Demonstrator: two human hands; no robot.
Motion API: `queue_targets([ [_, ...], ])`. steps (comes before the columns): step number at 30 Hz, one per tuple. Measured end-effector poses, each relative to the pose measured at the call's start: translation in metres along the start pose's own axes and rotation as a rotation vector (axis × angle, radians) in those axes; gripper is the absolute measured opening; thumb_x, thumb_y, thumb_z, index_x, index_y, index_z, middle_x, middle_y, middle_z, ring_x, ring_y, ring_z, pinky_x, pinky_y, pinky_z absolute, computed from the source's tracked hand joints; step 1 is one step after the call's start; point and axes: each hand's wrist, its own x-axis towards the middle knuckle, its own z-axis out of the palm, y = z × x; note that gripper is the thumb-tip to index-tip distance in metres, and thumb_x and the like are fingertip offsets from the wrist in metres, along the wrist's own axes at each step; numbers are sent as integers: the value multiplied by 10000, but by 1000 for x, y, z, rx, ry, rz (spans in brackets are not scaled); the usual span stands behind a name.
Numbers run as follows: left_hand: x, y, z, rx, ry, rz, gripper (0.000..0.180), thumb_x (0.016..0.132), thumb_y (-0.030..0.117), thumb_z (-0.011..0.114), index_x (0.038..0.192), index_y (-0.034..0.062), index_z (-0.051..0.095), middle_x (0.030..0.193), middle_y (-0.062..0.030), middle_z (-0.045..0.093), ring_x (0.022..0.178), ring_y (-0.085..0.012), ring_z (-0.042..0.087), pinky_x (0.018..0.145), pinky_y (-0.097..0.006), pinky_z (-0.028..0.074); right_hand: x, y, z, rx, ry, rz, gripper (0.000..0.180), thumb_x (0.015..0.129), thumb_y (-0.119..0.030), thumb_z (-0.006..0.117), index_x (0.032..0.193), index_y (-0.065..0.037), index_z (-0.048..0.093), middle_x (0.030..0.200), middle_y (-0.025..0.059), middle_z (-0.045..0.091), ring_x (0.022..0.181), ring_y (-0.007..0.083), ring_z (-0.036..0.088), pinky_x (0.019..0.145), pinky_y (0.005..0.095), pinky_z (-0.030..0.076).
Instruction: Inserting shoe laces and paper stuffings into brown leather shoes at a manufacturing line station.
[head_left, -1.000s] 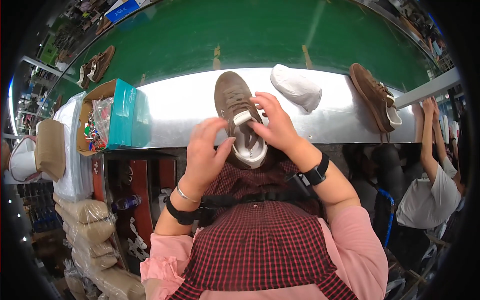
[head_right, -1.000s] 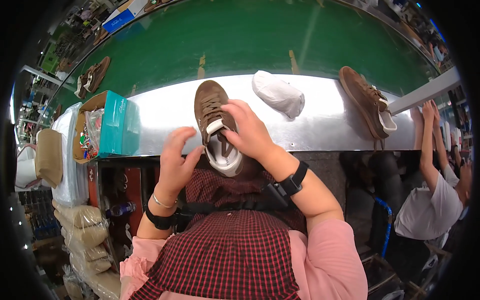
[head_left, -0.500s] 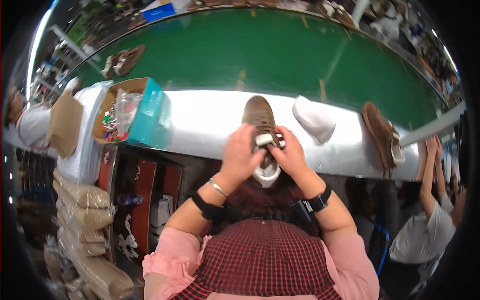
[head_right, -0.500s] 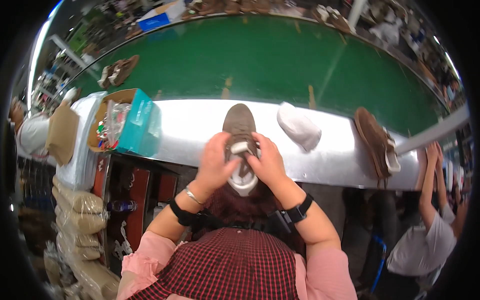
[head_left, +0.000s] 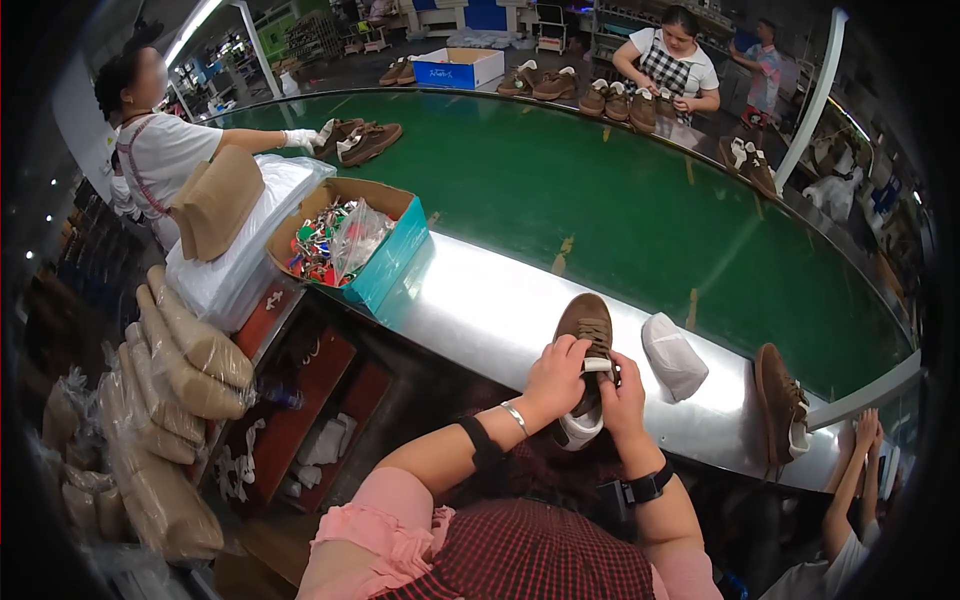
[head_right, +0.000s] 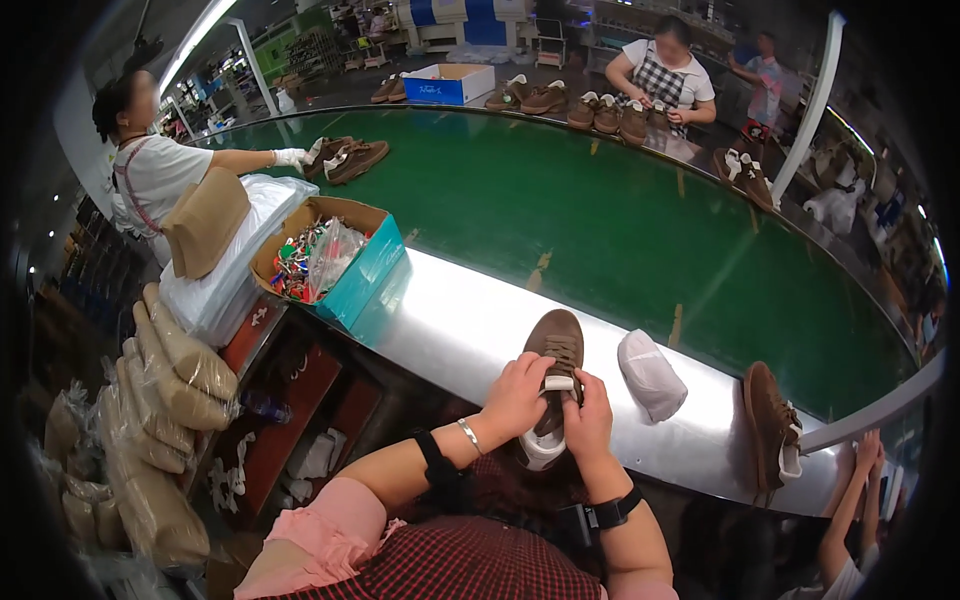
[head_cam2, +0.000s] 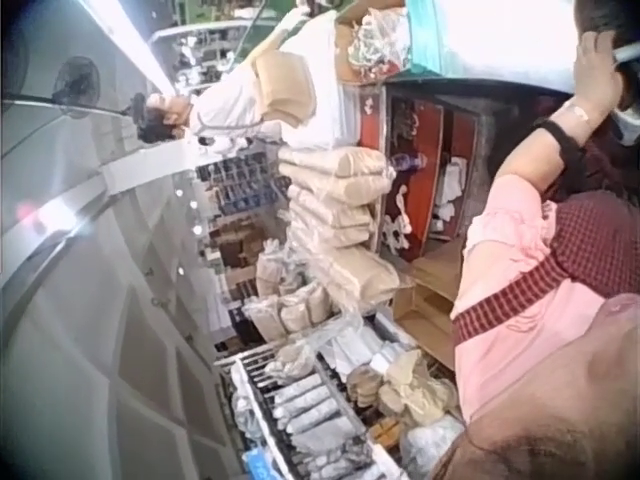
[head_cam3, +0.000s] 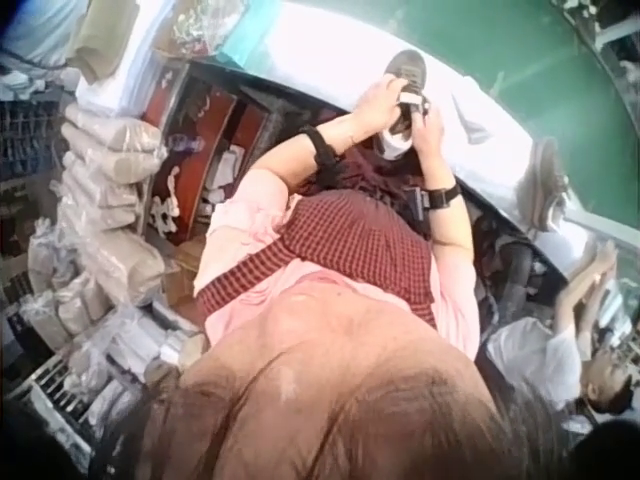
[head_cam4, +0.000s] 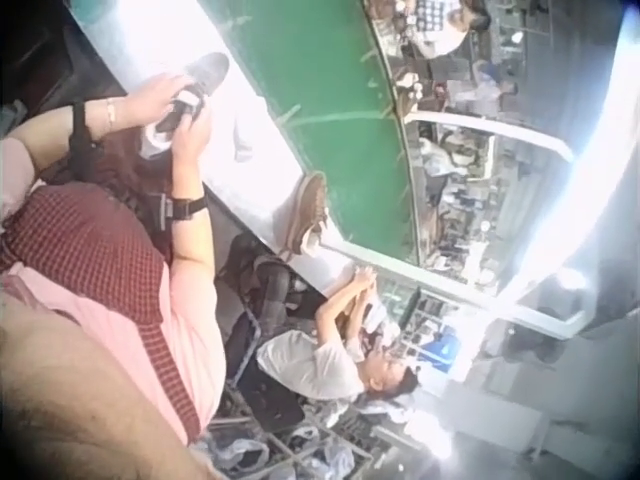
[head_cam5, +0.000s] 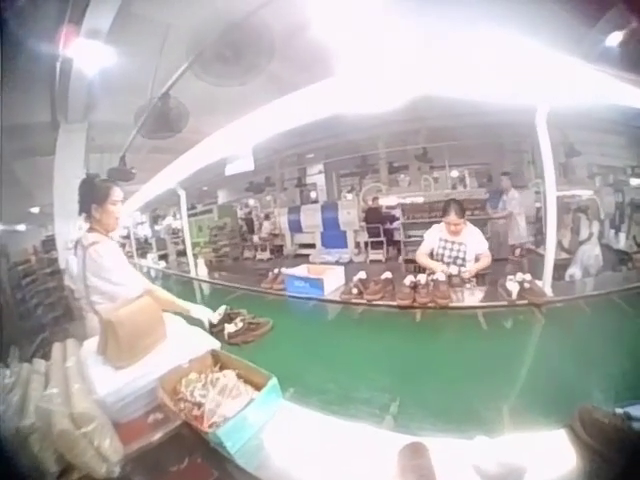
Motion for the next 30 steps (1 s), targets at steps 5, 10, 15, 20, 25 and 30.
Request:
queue_targets([
  [5,14,8,23,-83,120,68,531,710,102,656,1197,19,461,1215,-189,458,1083,-382,474,932,-432,406,13,2,-19,16,85,-16,325,809,-45,583,1129,2,553,1031,173,592,949,321,585,843,361,461],
  [10,21,1,32,-322,107,223,556,710,139,694,1194,-6,463,1188,-184,489,1132,-355,467,973,-406,380,11,11,-33,-58,59,1,346,800,-53,594,1139,-11,538,1054,171,581,972,337,575,852,374,455],
  [15,20,-7,39,-94,74,181,571,637,0,600,1192,39,474,1172,-185,487,1102,-384,456,955,-428,383,4,25,-23,-26,93,12,368,788,-72,590,1146,-20,525,1064,177,566,996,352,555,862,388,446],
  [20,22,6,34,-41,74,109,570,652,19,608,1203,38,463,1174,-184,479,1096,-381,452,967,-436,366,6,15,-45,-36,30,77,369,781,-99,616,1134,-25,534,1097,177,563,1038,359,538,890,391,433],
  [25,1,-13,21,-104,91,220,548,700,97,686,1188,-9,461,1194,-199,484,1141,-363,451,990,-412,358,15,29,-115,-142,417,67,358,770,-92,654,1107,-22,553,1137,150,571,1072,323,532,925,388,416],
  [30,17,13,17,-9,119,371,517,698,80,677,1177,11,496,1203,-180,492,1122,-357,460,982,-413,367,22,93,-107,-536,161,254,578,688,-249,735,1193,-78,511,1188,179,556,1119,350,513,932,421,421],
])
